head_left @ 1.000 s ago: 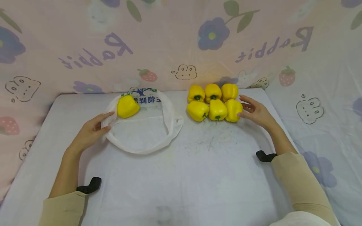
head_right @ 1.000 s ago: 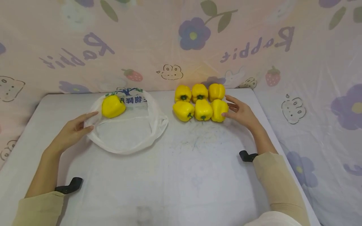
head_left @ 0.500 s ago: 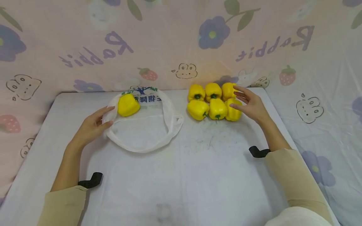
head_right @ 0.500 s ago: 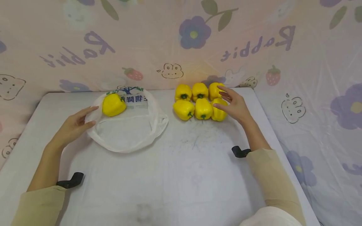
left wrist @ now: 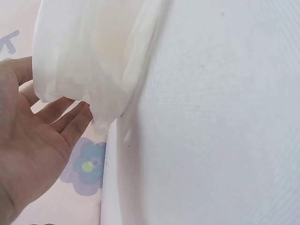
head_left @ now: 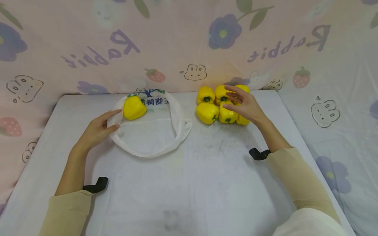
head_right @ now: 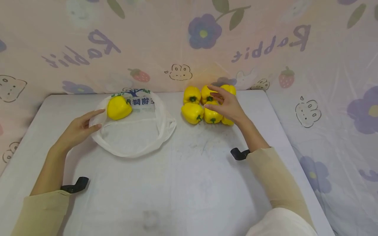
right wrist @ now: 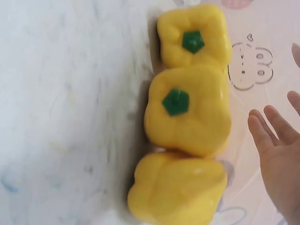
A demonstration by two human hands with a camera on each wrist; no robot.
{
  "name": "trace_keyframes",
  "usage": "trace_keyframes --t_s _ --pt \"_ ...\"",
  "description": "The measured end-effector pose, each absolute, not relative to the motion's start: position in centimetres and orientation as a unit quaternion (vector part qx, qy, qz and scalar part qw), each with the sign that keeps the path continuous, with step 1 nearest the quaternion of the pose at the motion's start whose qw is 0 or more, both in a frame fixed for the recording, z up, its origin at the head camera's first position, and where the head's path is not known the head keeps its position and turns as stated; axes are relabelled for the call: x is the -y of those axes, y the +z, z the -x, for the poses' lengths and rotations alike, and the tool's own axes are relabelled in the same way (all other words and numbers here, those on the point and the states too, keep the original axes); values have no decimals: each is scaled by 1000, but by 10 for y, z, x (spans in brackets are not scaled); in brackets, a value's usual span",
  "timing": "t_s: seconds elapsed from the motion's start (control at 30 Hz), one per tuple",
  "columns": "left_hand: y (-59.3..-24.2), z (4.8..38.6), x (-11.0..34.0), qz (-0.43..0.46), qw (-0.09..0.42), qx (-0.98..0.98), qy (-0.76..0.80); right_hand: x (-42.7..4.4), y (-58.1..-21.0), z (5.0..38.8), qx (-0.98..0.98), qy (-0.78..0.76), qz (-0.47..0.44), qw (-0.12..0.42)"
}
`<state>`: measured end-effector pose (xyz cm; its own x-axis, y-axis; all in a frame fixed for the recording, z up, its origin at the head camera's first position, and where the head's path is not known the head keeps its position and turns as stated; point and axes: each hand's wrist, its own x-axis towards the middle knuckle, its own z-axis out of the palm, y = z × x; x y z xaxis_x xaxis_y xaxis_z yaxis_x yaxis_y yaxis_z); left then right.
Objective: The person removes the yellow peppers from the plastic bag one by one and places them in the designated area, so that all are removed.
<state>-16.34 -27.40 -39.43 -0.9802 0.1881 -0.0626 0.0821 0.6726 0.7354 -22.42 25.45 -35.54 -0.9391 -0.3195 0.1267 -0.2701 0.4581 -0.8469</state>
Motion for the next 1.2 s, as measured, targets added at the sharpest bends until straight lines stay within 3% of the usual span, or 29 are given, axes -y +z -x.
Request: trace_keyframes --t_s 1.2 --pt "-398 163 273 -73 64 -921 378 -124 -357 251 -828 -475 290 63"
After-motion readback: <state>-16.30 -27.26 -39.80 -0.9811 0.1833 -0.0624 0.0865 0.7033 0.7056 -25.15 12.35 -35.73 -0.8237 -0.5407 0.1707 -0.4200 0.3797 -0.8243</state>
